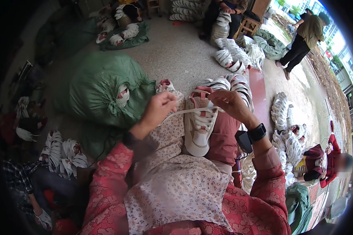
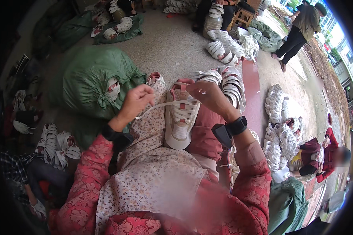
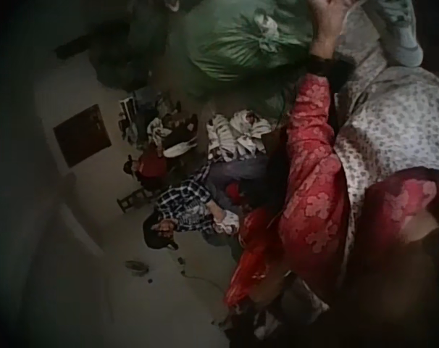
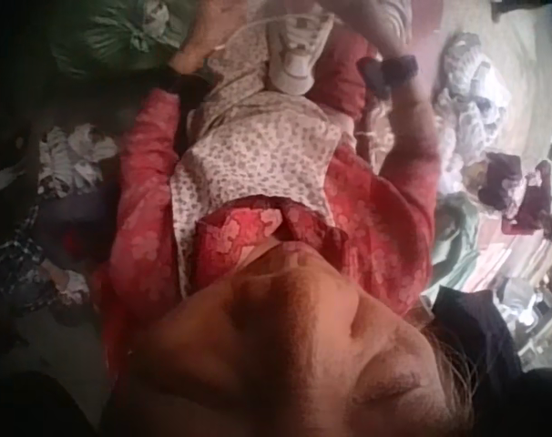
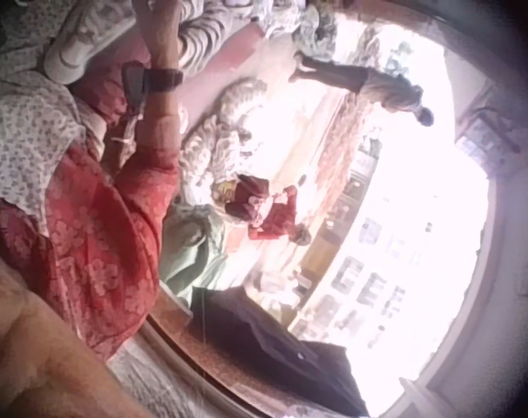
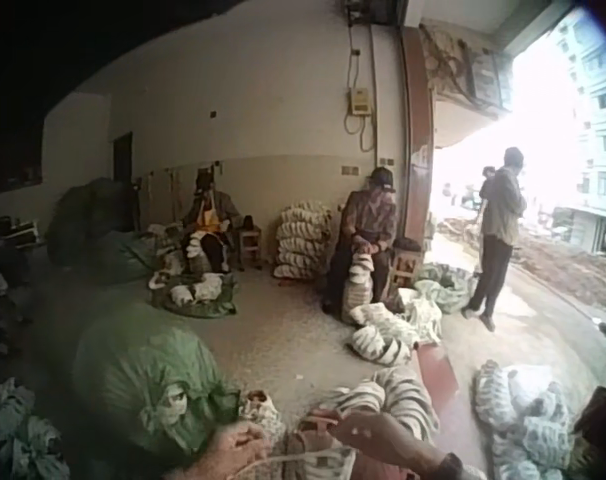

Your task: Lacing shoe uppers with strings in a factory environment.

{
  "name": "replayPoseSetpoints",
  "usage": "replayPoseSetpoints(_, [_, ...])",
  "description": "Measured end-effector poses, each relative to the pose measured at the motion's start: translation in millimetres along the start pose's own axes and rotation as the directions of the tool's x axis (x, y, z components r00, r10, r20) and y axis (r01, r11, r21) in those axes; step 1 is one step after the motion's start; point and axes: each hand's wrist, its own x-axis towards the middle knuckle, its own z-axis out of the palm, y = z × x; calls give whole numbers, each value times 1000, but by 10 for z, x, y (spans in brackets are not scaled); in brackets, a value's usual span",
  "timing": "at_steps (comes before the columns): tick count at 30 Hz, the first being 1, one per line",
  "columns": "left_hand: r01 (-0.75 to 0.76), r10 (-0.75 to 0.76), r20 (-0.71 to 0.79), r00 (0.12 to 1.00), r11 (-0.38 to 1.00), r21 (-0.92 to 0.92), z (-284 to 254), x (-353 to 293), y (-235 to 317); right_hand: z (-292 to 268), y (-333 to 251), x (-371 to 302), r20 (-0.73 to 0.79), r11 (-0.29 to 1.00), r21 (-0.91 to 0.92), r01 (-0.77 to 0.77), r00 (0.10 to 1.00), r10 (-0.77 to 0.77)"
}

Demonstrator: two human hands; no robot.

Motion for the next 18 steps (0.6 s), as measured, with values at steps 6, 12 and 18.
replayPoseSetpoints(6, [208, -222, 117, 968, 970, 125, 279, -21, -191, 190, -18, 74, 26, 972, -211, 106, 994, -103])
replayPoseSetpoints(12, [174, -182, 88, 979, 981, 88, 317, 23, -299, 262, 51, 153, 18, 992, -124, -2, 1000, 4])
replayPoseSetpoints(18, [192, -233, 125, 965, 942, 275, 304, 170, -320, 350, 160, 352, -4, 923, -247, 295, 952, -306])
